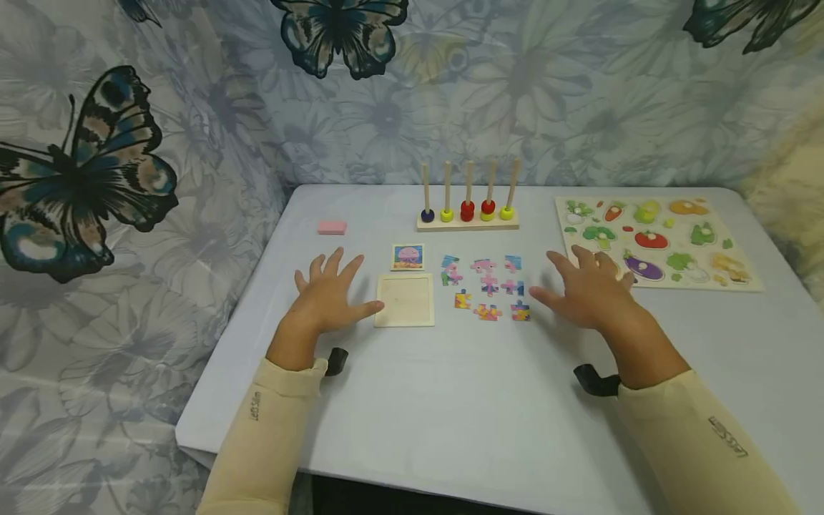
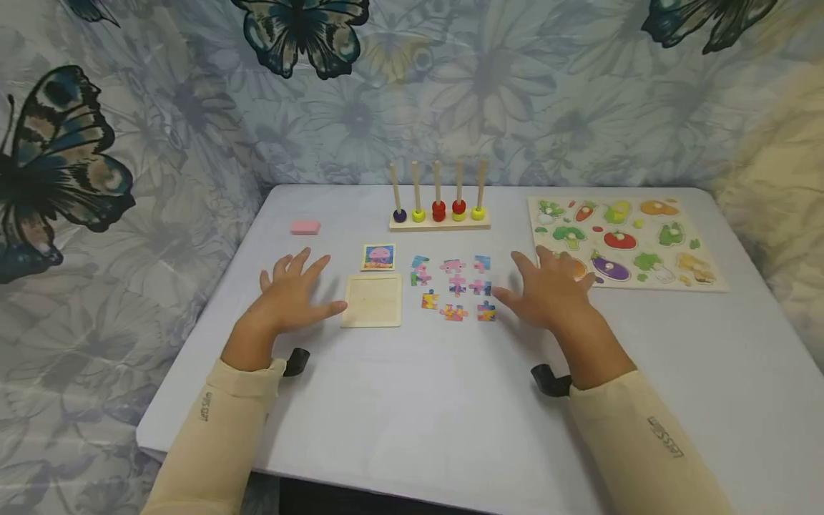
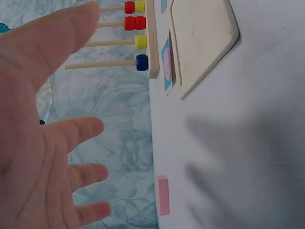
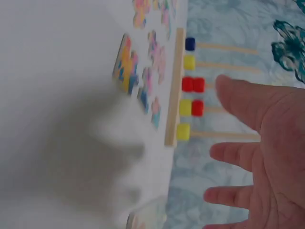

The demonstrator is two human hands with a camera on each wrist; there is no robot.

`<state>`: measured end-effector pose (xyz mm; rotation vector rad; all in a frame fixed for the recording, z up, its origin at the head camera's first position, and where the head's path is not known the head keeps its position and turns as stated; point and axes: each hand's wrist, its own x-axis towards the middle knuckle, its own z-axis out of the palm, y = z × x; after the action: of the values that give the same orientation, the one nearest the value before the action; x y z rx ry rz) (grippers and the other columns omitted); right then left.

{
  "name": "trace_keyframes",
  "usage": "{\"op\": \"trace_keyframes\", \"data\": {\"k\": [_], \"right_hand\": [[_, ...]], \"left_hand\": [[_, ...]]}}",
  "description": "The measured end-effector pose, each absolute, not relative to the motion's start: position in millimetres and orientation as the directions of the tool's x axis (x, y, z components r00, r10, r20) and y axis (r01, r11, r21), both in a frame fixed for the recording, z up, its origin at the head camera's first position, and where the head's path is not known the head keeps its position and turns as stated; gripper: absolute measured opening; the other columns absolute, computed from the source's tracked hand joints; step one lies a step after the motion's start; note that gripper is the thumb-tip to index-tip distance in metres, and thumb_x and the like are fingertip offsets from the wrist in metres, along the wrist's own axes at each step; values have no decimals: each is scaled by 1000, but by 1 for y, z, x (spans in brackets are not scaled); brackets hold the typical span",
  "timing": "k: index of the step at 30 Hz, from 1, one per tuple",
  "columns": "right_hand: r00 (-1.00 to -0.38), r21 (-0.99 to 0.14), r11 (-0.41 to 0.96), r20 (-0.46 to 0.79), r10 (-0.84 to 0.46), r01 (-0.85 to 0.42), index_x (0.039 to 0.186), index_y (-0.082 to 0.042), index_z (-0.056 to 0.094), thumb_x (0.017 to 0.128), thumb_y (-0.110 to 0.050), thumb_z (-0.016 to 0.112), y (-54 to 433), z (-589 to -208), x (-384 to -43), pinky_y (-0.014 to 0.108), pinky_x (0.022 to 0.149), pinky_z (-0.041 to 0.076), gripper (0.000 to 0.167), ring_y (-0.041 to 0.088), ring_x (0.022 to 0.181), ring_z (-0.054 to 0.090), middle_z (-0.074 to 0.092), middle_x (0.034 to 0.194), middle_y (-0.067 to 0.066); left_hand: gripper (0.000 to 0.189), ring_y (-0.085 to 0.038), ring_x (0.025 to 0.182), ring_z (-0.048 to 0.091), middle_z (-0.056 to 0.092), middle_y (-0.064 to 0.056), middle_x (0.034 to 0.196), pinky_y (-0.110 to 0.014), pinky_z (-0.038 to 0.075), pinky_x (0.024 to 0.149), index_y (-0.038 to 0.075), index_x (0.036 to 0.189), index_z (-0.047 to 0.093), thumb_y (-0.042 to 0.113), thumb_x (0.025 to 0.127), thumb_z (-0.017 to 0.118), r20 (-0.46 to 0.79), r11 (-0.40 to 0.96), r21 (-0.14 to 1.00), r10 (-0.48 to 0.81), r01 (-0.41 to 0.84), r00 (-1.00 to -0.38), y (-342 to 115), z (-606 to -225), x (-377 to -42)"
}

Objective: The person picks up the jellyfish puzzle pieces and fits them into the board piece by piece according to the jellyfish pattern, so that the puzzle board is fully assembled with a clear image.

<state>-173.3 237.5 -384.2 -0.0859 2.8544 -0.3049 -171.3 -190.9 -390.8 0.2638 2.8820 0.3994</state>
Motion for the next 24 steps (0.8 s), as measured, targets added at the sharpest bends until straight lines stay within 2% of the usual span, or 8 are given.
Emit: {"op": "trace_keyframes", "data": {"k": [5,12,17,24], "right_hand": [[-950,-180,979,-278,-144,-96,156,-14,38,95,-61,60,200,-385,-202,84,103,21,80,60,140,22,25,158,32],[-915,-225,967,-352,-197,-122,151,-16,48,98,-45,62,147,-392,-240,79,106,26,63,53,134,33,38,149,28],[-896,-198,967,-381,-227,-161,145,-16,56,98,-40,63,119,-400,-261,76,106,31,54,50,131,37,42,146,26],[-893,-198,956,-353,-278,-219,134,-12,64,97,-39,67,98,-409,-280,68,104,38,46,46,125,43,51,137,23]], "left_hand": [[99,-44,155,6,7,-12,172,-79,4,113,28,164,24,70,85,67,-234,950,279,211,143,-949,-193,-397,-167],[90,-43,153,19,20,-15,169,-71,15,118,23,161,33,60,88,71,-278,948,268,244,169,-929,-189,-405,-165],[76,-39,151,26,29,-13,166,-60,22,121,20,156,44,51,92,70,-280,939,279,279,200,-919,-184,-412,-166],[61,-37,150,30,33,-8,165,-59,27,119,25,149,52,47,95,69,-252,928,277,322,251,-913,-183,-418,-169]]}}
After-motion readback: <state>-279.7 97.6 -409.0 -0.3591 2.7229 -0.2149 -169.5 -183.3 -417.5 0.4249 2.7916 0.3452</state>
